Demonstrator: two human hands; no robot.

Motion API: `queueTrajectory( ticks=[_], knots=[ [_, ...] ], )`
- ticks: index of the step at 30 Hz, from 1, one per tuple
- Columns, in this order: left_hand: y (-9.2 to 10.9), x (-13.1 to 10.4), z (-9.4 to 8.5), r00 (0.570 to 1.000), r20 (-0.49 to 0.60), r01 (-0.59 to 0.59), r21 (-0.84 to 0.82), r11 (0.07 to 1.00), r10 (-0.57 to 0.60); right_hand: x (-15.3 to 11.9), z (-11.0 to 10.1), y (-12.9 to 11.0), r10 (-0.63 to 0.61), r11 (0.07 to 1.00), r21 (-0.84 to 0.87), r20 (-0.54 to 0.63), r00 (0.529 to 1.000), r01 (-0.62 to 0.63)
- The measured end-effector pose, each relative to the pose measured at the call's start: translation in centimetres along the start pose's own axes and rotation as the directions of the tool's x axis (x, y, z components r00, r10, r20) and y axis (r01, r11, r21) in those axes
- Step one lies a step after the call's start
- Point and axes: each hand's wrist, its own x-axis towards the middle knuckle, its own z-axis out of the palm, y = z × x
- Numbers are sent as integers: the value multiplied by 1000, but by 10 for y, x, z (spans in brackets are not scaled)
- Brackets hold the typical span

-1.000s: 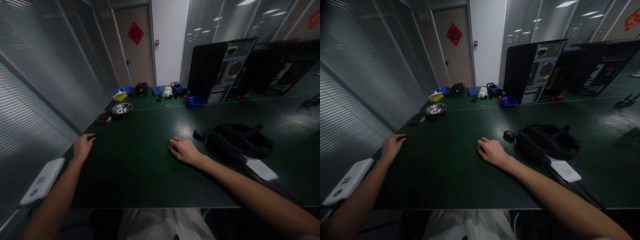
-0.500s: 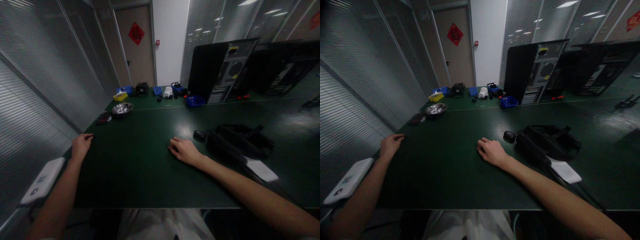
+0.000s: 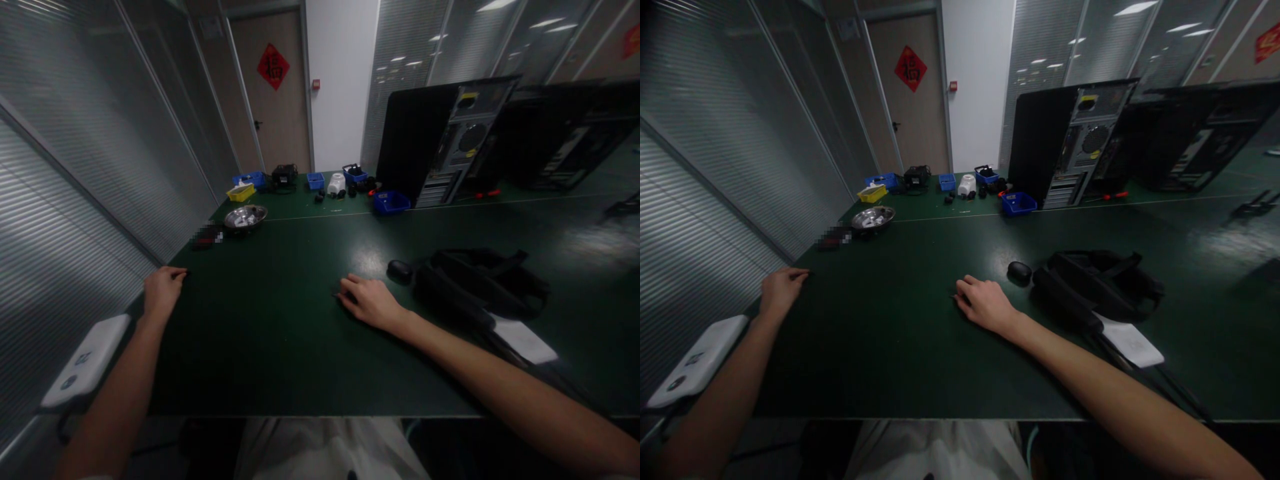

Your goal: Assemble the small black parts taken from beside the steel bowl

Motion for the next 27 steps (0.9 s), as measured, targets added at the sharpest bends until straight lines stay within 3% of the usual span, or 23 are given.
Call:
queueTrajectory(
  ticks=[12,21,27],
  knots=[
    [-7,1,6,999,-36,-22,29,999,23,0,-1,0,-5,1000,18,14,1000,5],
    [6,-7,-3,998,-54,32,-11,999,-33,0,2,2,-8,1000,-2,-9,1000,8],
    [4,-9,-3,999,-39,33,-36,999,-34,1,2,2,-16,1000,13,-12,1000,16]
  ],
)
